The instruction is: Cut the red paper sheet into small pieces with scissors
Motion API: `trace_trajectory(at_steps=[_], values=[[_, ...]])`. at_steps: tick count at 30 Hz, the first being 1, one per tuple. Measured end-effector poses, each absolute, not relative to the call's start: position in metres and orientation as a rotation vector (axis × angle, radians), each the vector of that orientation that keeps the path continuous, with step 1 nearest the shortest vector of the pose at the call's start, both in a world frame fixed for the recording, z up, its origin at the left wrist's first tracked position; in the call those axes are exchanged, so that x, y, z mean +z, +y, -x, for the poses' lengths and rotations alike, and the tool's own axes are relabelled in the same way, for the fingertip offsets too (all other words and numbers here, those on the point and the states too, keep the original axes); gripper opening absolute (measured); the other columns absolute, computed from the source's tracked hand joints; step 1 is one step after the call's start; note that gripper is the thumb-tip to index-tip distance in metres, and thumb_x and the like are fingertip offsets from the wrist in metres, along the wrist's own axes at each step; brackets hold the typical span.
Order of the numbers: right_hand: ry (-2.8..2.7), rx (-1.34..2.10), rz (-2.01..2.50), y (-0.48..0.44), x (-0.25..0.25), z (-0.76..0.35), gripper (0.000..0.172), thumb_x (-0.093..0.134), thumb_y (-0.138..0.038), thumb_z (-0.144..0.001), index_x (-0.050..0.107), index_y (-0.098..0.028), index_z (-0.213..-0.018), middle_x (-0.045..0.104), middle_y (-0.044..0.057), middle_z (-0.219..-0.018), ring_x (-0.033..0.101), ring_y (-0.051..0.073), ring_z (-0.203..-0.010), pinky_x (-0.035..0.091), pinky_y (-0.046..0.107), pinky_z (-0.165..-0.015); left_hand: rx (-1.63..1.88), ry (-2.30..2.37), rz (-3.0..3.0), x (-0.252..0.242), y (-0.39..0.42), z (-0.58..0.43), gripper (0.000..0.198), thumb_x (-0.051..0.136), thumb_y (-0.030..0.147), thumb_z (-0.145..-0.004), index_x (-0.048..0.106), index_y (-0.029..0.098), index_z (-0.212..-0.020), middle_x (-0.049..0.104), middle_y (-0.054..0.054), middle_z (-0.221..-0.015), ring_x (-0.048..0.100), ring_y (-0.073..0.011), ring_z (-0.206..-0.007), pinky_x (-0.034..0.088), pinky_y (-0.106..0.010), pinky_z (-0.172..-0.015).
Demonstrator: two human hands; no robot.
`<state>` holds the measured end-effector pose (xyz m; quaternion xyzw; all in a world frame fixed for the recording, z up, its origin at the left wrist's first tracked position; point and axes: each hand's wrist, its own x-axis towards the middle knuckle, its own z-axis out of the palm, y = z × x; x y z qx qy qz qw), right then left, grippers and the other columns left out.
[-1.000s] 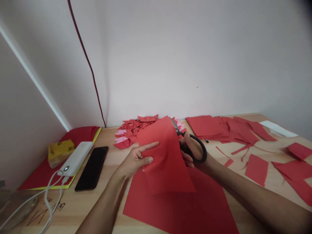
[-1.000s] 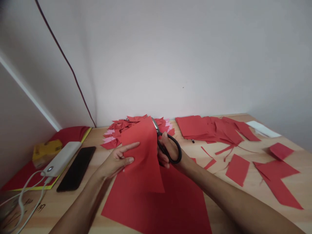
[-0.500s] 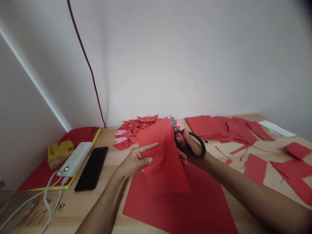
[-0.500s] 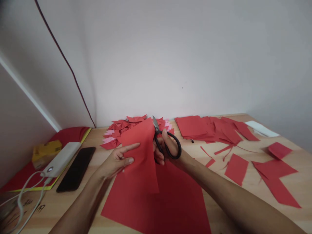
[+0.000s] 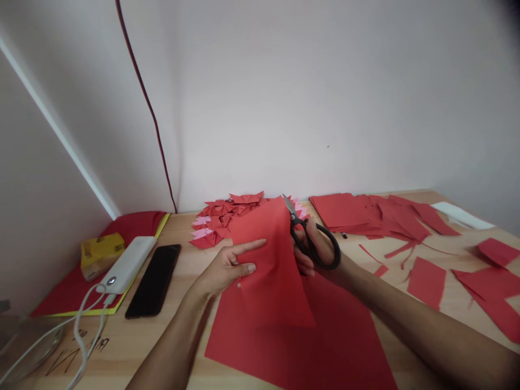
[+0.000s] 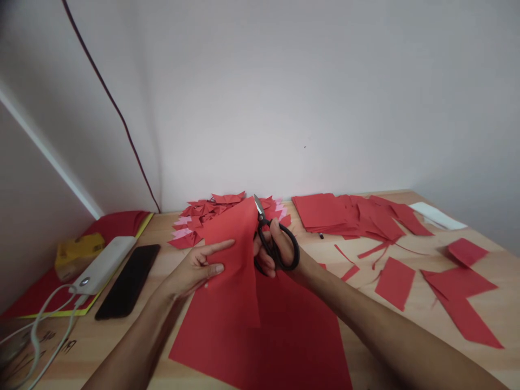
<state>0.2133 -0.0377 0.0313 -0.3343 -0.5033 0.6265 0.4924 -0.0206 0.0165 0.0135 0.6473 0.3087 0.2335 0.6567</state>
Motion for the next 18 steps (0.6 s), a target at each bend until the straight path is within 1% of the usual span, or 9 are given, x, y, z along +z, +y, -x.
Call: trace_trajectory(at_steps=[3,5,7,9,14,16,18], values=[[-1.229,1.558,0.828,-0.038,0.0322,-0.2153,0.081,0.024,-0.088,-0.077,0.047,-0.018,-0.041,0.039,-0.002,-0.033,0.042,0.01,-0.031,0.032,0.023,-0.038,0.521,0.673,-1.434,0.0137,0.0165,0.0198,0.062,0.076,0.034,-0.076,0.058,0.024,-0.134,0.062,-0.003,-0.086,0.029,-0.005,-0.056,0.026,-0.019,-0.051],[-1.226,1.559,0.833,-0.0386,0.0353,-0.2164,0.081,0.023,-0.086,-0.079,0.048,-0.019,-0.042,0.039,-0.002,-0.033,0.042,0.01,-0.032,0.031,0.024,-0.039,0.51,0.669,-1.423,0.0133,0.0165,0.0197,0.062,0.076,0.034,-0.076,0.058,0.025,-0.135,0.065,-0.005,-0.093,0.031,-0.005,-0.056,0.028,-0.019,-0.052],[-1.223,1.548,0.827,-0.0389,0.0381,-0.2173,0.08,0.024,-0.086,-0.079,0.047,-0.019,-0.041,0.038,-0.002,-0.032,0.04,0.01,-0.03,0.03,0.024,-0.038,0.508,0.675,-1.429,0.0126,0.0166,0.0199,0.062,0.076,0.034,-0.076,0.058,0.024,-0.134,0.066,-0.006,-0.096,0.031,-0.0051,-0.057,0.029,-0.019,-0.052],[-1.214,1.547,0.828,-0.0388,0.0393,-0.2181,0.08,0.023,-0.085,-0.08,0.047,-0.02,-0.041,0.038,-0.002,-0.031,0.039,0.01,-0.03,0.031,0.024,-0.037,0.505,0.683,-1.438,0.0121,0.0168,0.0203,0.063,0.077,0.034,-0.076,0.058,0.022,-0.135,0.066,-0.007,-0.095,0.031,-0.0051,-0.056,0.028,-0.019,-0.052],[-1.201,1.504,0.846,-0.0394,0.0375,-0.2179,0.078,0.025,-0.086,-0.079,0.041,-0.021,-0.04,0.036,-0.002,-0.029,0.036,0.009,-0.026,0.031,0.023,-0.034,0.488,0.692,-1.451,0.0145,0.016,0.0198,0.062,0.075,0.034,-0.077,0.057,0.021,-0.135,0.061,0.0,-0.074,0.026,-0.0049,-0.052,0.023,-0.019,-0.05],[-1.206,1.484,0.859,-0.0403,0.0382,-0.2169,0.076,0.028,-0.086,-0.078,0.039,-0.021,-0.04,0.034,-0.004,-0.028,0.034,0.008,-0.025,0.029,0.022,-0.032,0.486,0.696,-1.456,0.0166,0.0151,0.0193,0.063,0.075,0.034,-0.077,0.057,0.021,-0.136,0.059,0.001,-0.071,0.026,-0.0048,-0.052,0.023,-0.019,-0.05],[-1.195,1.454,0.866,-0.0407,0.0405,-0.2167,0.075,0.032,-0.087,-0.076,0.04,-0.021,-0.042,0.032,-0.005,-0.028,0.031,0.007,-0.025,0.027,0.021,-0.032,0.47,0.698,-1.461,0.0186,0.0143,0.0191,0.063,0.075,0.035,-0.078,0.056,0.02,-0.136,0.059,0.001,-0.07,0.027,-0.0046,-0.051,0.024,-0.019,-0.049]])
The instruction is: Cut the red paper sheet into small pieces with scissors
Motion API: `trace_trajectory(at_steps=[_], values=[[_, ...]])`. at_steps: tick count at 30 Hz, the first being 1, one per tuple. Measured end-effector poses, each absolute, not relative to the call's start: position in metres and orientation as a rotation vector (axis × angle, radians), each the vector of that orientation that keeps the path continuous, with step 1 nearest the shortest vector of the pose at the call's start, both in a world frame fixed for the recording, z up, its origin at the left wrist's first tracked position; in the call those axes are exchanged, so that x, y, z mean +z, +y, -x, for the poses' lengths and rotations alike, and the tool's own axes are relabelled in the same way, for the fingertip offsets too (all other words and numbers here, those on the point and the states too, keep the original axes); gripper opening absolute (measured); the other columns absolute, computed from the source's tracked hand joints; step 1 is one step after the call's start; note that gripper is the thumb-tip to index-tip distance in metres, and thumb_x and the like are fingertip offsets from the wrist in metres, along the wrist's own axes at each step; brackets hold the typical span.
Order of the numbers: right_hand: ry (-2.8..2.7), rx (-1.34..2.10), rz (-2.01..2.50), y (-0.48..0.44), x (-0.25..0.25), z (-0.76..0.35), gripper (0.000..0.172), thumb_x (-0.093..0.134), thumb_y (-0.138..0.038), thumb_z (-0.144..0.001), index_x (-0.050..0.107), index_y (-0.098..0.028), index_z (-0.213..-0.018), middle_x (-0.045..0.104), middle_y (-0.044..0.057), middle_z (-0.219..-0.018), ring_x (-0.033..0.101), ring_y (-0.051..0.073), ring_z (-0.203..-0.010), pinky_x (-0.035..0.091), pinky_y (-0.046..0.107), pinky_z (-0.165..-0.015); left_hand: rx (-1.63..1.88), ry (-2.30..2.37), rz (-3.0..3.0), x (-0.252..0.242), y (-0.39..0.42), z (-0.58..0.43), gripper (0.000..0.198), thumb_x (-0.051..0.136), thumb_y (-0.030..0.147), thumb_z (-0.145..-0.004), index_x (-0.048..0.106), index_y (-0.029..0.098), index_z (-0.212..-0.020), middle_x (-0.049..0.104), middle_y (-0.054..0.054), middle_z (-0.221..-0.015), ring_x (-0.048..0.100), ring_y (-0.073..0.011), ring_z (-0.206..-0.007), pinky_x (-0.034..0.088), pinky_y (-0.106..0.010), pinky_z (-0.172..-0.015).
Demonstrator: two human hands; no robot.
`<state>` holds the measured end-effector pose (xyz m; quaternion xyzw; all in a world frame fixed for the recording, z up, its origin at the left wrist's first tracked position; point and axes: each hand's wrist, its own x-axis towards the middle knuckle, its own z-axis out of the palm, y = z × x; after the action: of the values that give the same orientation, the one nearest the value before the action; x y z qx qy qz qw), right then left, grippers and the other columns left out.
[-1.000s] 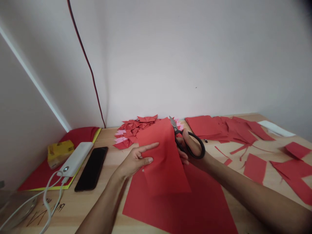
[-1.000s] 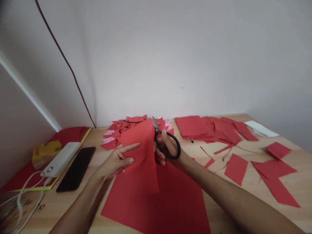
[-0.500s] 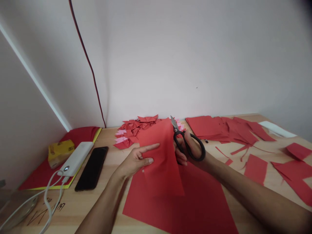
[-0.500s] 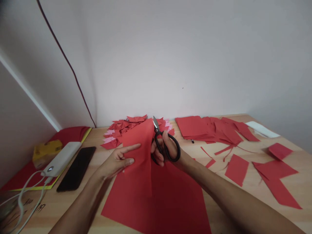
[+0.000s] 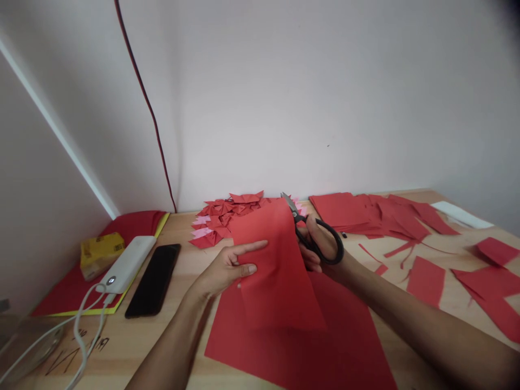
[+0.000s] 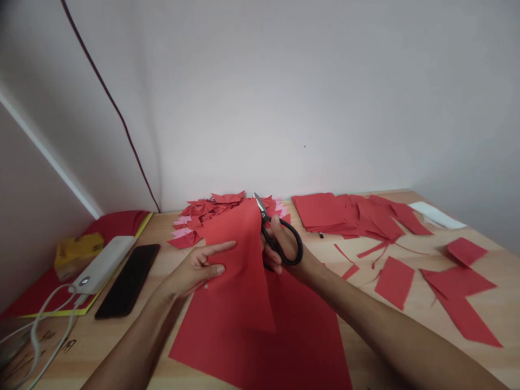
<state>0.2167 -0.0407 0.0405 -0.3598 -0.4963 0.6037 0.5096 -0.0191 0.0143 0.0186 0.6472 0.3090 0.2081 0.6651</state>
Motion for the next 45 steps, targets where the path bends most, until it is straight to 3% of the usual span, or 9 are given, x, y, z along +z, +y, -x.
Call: trace_trajectory(at_steps=[9,15,19,24,28,30,34,39,45], values=[[-1.348,1.137,1.126,-0.031,0.042,-0.261,0.069,0.037,-0.078,-0.083,0.062,-0.017,-0.063,0.038,-0.005,-0.03,0.036,0.009,-0.026,0.029,0.024,-0.034,0.55,0.697,-1.426,0.025,0.015,0.024,0.052,0.077,0.028,-0.077,0.065,0.025,-0.127,0.068,-0.007,-0.112,0.041,-0.0031,-0.053,0.033,-0.019,-0.052],[-1.602,0.976,1.62,-0.05,0.035,-0.286,0.051,0.055,-0.066,-0.083,0.061,-0.018,-0.067,0.053,-0.001,-0.043,0.044,0.012,-0.037,0.028,0.026,-0.041,0.648,0.602,-1.14,0.029,0.016,0.029,0.05,0.076,0.021,-0.077,0.065,0.023,-0.126,0.073,-0.008,-0.101,0.064,-0.0122,-0.075,0.048,-0.024,-0.073],[-1.935,0.628,2.001,-0.063,0.04,-0.286,0.041,0.056,-0.054,-0.084,0.059,-0.02,-0.062,0.059,0.005,-0.052,0.052,0.017,-0.045,0.026,0.028,-0.046,0.67,0.572,-1.104,0.031,0.016,0.03,0.048,0.074,0.018,-0.078,0.066,0.02,-0.125,0.075,-0.009,-0.099,0.068,-0.0171,-0.084,0.049,-0.027,-0.08],[-2.193,0.421,2.448,-0.076,0.041,-0.294,0.024,0.051,-0.039,-0.086,0.065,-0.02,-0.084,0.071,0.012,-0.084,0.066,0.029,-0.071,0.032,0.029,-0.051,0.667,0.587,-1.146,0.031,0.015,0.028,0.047,0.074,0.017,-0.078,0.066,0.019,-0.125,0.076,-0.008,-0.095,0.069,-0.0187,-0.09,0.049,-0.027,-0.083],[-2.216,0.332,2.315,-0.084,0.035,-0.306,0.032,0.051,-0.048,-0.087,0.068,-0.021,-0.088,0.071,0.013,-0.094,0.068,0.031,-0.078,0.044,0.034,-0.057,0.651,0.558,-1.102,0.032,0.014,0.027,0.046,0.074,0.017,-0.079,0.066,0.02,-0.124,0.074,-0.009,-0.108,0.07,-0.0187,-0.091,0.05,-0.027,-0.082],[-2.15,0.187,2.128,-0.086,0.037,-0.305,0.039,0.053,-0.05,-0.087,0.065,-0.022,-0.11,0.068,0.015,-0.112,0.067,0.033,-0.094,0.051,0.038,-0.065,0.646,0.547,-1.081,0.032,0.014,0.026,0.045,0.074,0.017,-0.079,0.066,0.02,-0.124,0.074,-0.009,-0.107,0.071,-0.0174,-0.087,0.051,-0.026,-0.079],[-2.063,0.123,1.637,-0.087,0.05,-0.283,0.054,0.055,-0.038,-0.09,0.041,-0.03,-0.141,0.054,0.011,-0.139,0.062,0.027,-0.112,0.057,0.036,-0.078,0.631,0.538,-1.055,0.029,0.016,0.025,0.046,0.073,0.016,-0.079,0.065,0.021,-0.125,0.073,-0.01,-0.111,0.071,-0.0156,-0.085,0.051,-0.025,-0.08],[-2.22,-0.038,1.295,-0.077,0.05,-0.253,0.045,0.05,-0.018,-0.094,0.049,-0.033,-0.137,0.035,0.01,-0.154,0.051,0.025,-0.129,0.052,0.041,-0.096,0.6,0.544,-1.062,0.02,0.017,0.024,0.049,0.073,0.017,-0.08,0.063,0.021,-0.128,0.072,-0.011,-0.115,0.07,-0.019,-0.095,0.051,-0.029,-0.087],[-2.147,-0.117,1.126,-0.065,0.035,-0.248,0.034,0.048,-0.01,-0.094,0.072,-0.029,-0.109,0.064,0.007,-0.131,0.062,0.019,-0.116,0.054,0.034,-0.093,0.545,0.613,-1.195,0.022,0.017,0.022,0.054,0.074,0.027,-0.08,0.06,0.02,-0.132,0.07,-0.014,-0.119,0.069,-0.0235,-0.101,0.05,-0.035,-0.09]])
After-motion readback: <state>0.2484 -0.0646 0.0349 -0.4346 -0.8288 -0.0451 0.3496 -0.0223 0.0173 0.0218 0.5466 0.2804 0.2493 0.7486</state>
